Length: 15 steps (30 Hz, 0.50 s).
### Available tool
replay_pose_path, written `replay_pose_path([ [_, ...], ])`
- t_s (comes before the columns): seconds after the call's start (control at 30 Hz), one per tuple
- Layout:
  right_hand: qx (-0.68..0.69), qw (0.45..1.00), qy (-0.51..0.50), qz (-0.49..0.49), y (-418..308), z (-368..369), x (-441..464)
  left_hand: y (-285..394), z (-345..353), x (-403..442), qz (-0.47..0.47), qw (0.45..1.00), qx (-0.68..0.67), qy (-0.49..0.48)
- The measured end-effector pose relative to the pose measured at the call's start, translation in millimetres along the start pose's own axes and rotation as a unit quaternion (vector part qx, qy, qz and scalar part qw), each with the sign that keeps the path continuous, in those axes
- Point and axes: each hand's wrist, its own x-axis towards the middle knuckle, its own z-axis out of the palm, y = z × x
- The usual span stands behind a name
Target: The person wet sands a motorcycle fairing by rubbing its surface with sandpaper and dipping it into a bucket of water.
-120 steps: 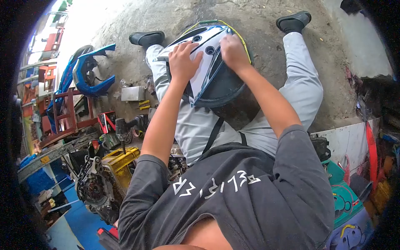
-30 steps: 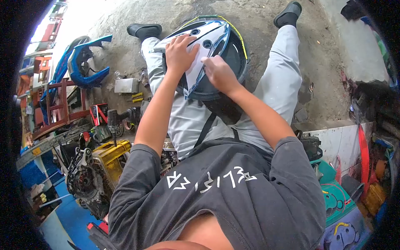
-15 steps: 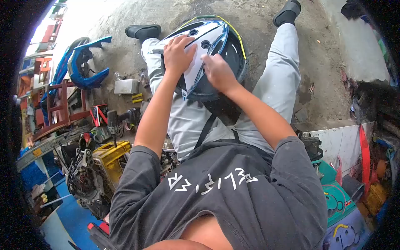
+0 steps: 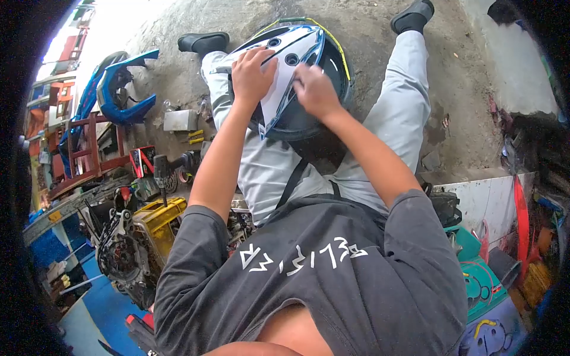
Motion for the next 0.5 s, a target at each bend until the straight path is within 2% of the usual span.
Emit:
replay_pose_path([
  [0.03,-0.012,0.999,0.040,-0.020,12,-1,11,1,0,0,0.001,1.000,0.002,-0.001],
  [0.07,-0.017,0.996,0.085,0.003,20,-1,22,1,0,-1,0.001,1.000,0.002,0.000],
  [0.13,0.022,0.991,0.106,0.072,27,-4,40,4,-3,1,0.004,1.000,0.002,0.005],
  [0.23,-0.077,0.992,0.098,0.017,18,5,27,6,-8,1,-0.006,1.000,0.008,-0.011],
  [0.33,-0.023,0.994,0.041,-0.101,2,17,-17,2,0,0,0.002,1.000,-0.004,0.018],
  [0.43,0.010,0.992,-0.011,-0.129,-10,5,-27,-2,3,-1,0.005,0.999,-0.005,0.031],
  [0.5,0.011,0.999,0.001,-0.044,5,0,-11,-3,5,-3,0.004,1.000,-0.008,0.027],
])
